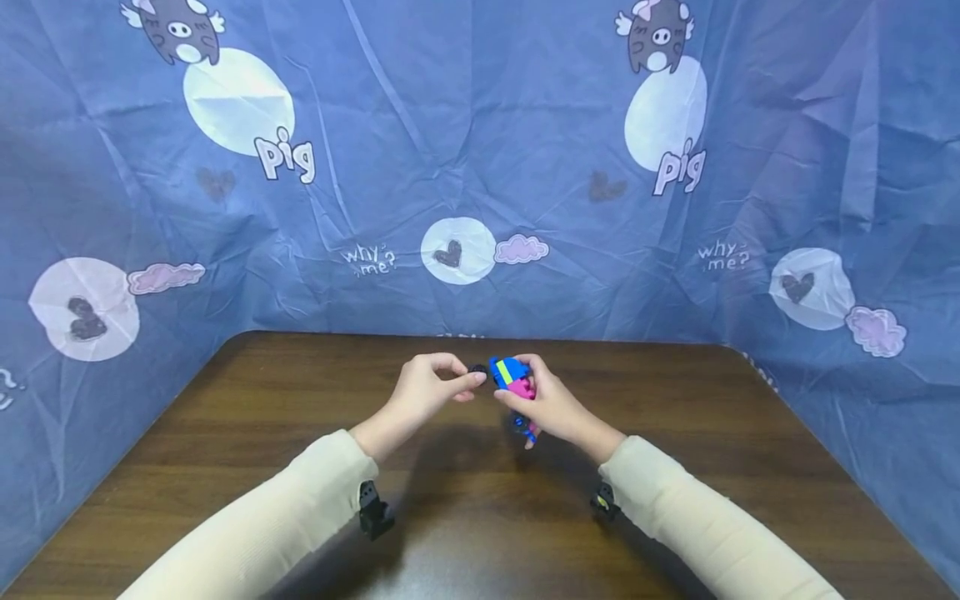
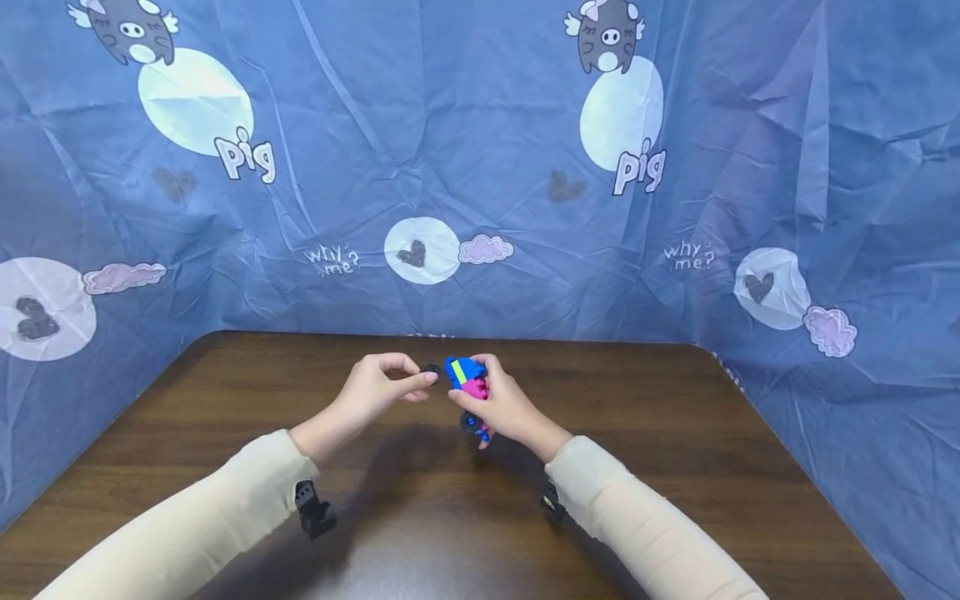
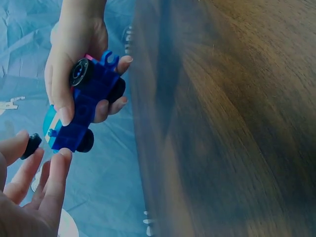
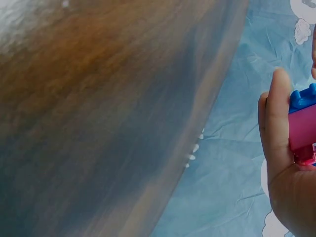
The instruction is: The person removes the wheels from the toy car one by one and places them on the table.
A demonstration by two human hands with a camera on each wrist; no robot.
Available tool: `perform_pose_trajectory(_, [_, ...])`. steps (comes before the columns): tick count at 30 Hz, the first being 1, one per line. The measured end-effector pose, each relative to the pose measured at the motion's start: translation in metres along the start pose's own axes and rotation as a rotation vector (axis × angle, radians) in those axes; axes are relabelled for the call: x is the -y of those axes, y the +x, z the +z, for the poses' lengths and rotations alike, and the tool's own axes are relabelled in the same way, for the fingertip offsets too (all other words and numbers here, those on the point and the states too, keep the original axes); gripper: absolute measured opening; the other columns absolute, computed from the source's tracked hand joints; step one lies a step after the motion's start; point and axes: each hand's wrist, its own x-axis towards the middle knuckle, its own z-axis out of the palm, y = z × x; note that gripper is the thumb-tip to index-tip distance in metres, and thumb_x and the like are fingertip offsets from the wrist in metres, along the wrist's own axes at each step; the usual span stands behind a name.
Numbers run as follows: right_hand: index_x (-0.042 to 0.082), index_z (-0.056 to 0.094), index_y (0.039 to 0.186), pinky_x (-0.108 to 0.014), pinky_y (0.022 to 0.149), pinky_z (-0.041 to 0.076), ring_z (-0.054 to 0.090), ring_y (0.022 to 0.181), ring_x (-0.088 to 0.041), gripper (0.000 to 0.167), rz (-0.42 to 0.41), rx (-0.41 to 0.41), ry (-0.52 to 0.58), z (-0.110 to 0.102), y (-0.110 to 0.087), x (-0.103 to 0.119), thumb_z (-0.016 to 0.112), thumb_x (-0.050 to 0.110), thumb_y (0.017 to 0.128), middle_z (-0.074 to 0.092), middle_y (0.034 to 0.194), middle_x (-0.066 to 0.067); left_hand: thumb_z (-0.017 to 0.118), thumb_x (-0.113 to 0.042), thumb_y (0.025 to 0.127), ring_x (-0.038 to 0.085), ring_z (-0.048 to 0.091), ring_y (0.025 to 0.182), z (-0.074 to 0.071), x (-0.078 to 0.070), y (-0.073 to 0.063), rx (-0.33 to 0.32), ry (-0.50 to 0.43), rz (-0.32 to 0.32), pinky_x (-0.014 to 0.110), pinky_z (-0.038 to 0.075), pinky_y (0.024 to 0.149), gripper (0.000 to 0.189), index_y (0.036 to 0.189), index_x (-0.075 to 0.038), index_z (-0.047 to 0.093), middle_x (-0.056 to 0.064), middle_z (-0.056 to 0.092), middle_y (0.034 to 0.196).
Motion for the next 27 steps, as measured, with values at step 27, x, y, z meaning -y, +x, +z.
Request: perform_pose_trajectory(27, [0.009, 0.024, 0.143, -0.050, 0.044, 0.055, 0.062, 0.061, -0.024, 0.063, 0.030, 0.060, -0.005, -0.007, -0.004, -0.011, 0.062, 0.027, 0.095, 0.058, 0.096, -0.024, 0.069, 0.000, 0.086, 0.011, 0.067, 0.064, -0.004, 0.018, 0.014, 0.002, -0.323, -0.099, 0.027, 0.061, 0.066, 0.023, 0.106, 0.012, 0.065, 0.015, 0.072, 0.089])
